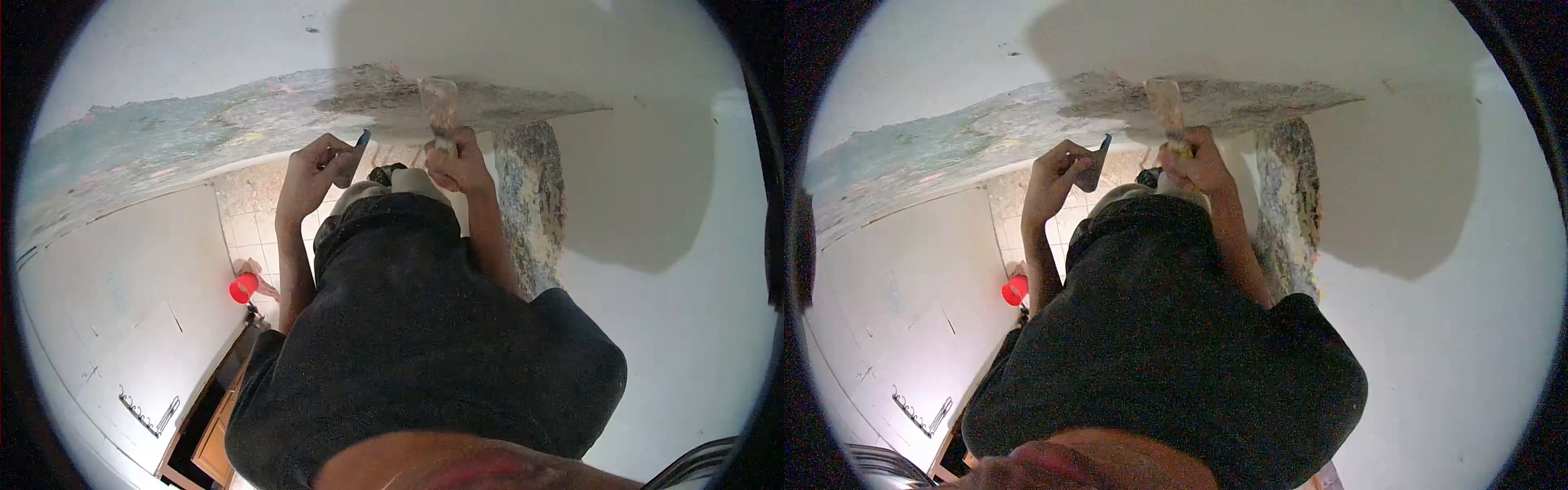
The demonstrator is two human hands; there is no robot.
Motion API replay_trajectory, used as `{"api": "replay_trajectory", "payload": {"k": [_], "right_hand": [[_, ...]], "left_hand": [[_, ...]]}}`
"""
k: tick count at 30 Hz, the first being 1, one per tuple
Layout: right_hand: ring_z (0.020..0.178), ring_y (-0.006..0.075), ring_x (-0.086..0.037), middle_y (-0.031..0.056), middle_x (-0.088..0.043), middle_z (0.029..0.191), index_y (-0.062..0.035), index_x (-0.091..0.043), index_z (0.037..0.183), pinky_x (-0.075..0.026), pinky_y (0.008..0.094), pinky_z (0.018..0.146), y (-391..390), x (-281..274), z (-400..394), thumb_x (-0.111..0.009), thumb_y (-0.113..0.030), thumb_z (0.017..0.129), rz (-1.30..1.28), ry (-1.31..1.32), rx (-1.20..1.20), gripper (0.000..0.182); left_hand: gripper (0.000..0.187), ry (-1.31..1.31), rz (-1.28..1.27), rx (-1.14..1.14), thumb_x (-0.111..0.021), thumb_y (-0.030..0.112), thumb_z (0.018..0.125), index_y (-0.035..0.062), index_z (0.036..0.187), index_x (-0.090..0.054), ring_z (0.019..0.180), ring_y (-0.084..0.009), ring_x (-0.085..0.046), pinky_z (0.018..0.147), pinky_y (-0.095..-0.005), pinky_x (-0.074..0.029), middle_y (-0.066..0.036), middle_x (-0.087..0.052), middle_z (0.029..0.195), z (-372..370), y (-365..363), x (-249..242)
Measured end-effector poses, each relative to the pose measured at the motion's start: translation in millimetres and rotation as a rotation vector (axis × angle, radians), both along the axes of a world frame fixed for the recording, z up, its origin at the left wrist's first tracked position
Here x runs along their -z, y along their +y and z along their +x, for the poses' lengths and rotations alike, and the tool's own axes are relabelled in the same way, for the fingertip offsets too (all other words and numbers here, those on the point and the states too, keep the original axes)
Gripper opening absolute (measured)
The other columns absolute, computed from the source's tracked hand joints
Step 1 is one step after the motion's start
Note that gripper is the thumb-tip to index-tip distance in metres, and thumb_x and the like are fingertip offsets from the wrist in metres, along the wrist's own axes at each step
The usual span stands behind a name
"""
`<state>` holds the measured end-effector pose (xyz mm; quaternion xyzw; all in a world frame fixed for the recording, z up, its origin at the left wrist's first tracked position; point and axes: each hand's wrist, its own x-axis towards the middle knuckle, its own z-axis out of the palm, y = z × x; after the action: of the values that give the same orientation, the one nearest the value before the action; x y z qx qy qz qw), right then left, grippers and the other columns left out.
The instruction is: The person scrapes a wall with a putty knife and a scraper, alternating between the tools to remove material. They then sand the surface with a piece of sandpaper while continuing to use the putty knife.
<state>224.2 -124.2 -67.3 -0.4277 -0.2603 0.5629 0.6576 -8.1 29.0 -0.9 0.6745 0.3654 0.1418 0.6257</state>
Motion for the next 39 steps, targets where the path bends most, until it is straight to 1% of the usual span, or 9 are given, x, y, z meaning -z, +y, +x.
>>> {"api": "replay_trajectory", "payload": {"k": [10, 14, 17, 21, 24, 27, 30, 34, 39], "right_hand": [[0.037, 0.0059, -0.038, -0.0023, -0.05, 0.053, -0.0063, -0.06, 0.07, -0.029, 0.0257, 0.033, 4, 7, 0, -0.075, -0.018, 0.085, -0.006, 0.054, -0.026, 0.025], [0.039, 0.006, -0.04, -0.0022, -0.05, 0.055, -0.0045, -0.062, 0.074, -0.03, 0.0259, 0.034, 20, -26, -8, -0.077, -0.02, 0.083, 0.033, -0.264, 0.043, 0.024], [0.041, 0.0064, -0.043, -0.0027, -0.051, 0.055, -0.0026, -0.065, 0.08, -0.033, 0.0248, 0.035, 21, -2, 13, -0.079, -0.023, 0.081, 0.033, -0.088, -0.115, 0.025], [0.042, 0.006, -0.044, -0.0024, -0.052, 0.057, -0.0018, -0.066, 0.091, -0.035, 0.0249, 0.036, 0, 17, 6, -0.078, -0.019, 0.083, -0.081, -0.136, -0.043, 0.022], [0.042, 0.0055, -0.043, -0.0021, -0.053, 0.058, -0.0033, -0.066, 0.093, -0.034, 0.0247, 0.035, 12, -16, 4, -0.076, -0.016, 0.084, -0.062, -0.182, -0.101, 0.019], [0.041, 0.0046, -0.043, -0.0027, -0.053, 0.058, -0.0037, -0.066, 0.094, -0.034, 0.0238, 0.035, 9, -14, -1, -0.076, -0.015, 0.084, -0.116, -0.094, -0.101, 0.018], [0.04, 0.0041, -0.043, -0.0024, -0.053, 0.058, -0.0037, -0.067, 0.092, -0.033, 0.0234, 0.034, 10, -15, -7, -0.076, -0.015, 0.084, 0.084, 0.022, -0.026, 0.017], [0.039, 0.0045, -0.042, -0.0015, -0.055, 0.057, -0.0041, -0.067, 0.083, -0.032, 0.0234, 0.034, 6, -13, 10, -0.078, -0.017, 0.082, -0.073, -0.167, -0.057, 0.016], [0.04, 0.0046, -0.044, -0.0022, -0.055, 0.058, -0.0035, -0.068, 0.085, -0.034, 0.0228, 0.035, 4, -12, 7, -0.079, -0.017, 0.081, 0.003, -0.108, -0.074, 0.018]], "left_hand": [[0.011, 0.041, 0.017, 0.059, -0.058, 0.007, 0.095, -0.0041, 0.097, -0.06, 0.066, -0.0096, -0.059, 0.06, -0.0265, -0.049, -0.007, -0.064, 0.073, 1, -2, -7], [0.011, 0.115, 0.023, 0.079, -0.057, 0.007, 0.096, -0.0042, 0.099, -0.059, 0.068, -0.011, -0.062, 0.062, -0.0278, -0.051, -0.008, -0.065, 0.076, -5, -4, -7], [0.012, 0.08, -0.012, 0.063, -0.057, 0.007, 0.096, -0.0044, 0.1, -0.059, 0.07, -0.0119, -0.063, 0.064, -0.0285, -0.052, -0.008, -0.066, 0.077, -7, -6, -16], [0.01, -0.005, -0.013, -0.052, -0.058, 0.005, 0.095, -0.0045, 0.098, -0.061, 0.063, -0.0077, -0.054, 0.057, -0.0251, -0.045, -0.004, -0.061, 0.07, -13, -9, -14], [0.009, 0.033, -0.006, -0.061, -0.058, 0.004, 0.095, -0.0041, 0.098, -0.06, 0.064, -0.008, -0.056, 0.057, -0.0256, -0.046, -0.005, -0.062, 0.07, -16, -7, -6], [0.009, 0.005, -0.065, -0.054, -0.058, 0.005, 0.095, -0.0043, 0.097, -0.06, 0.063, -0.0076, -0.054, 0.057, -0.0252, -0.046, -0.004, -0.061, 0.07, -18, -6, -16], [0.011, 0.012, -0.021, -0.031, -0.058, 0.006, 0.095, -0.0046, 0.097, -0.06, 0.062, -0.0069, -0.052, 0.057, -0.025, -0.044, -0.004, -0.06, 0.07, -11, -1, -8], [0.01, 0.026, -0.02, -0.024, -0.058, 0.005, 0.095, -0.0047, 0.098, -0.061, 0.061, -0.0068, -0.052, 0.056, -0.025, -0.044, -0.004, -0.06, 0.068, -13, -4, -11], [0.01, 0.026, -0.042, -0.03, -0.058, 0.004, 0.095, -0.0043, 0.098, -0.061, 0.062, -0.007, -0.054, 0.056, -0.025, -0.045, -0.005, -0.061, 0.068, -12, -4, -9]]}}
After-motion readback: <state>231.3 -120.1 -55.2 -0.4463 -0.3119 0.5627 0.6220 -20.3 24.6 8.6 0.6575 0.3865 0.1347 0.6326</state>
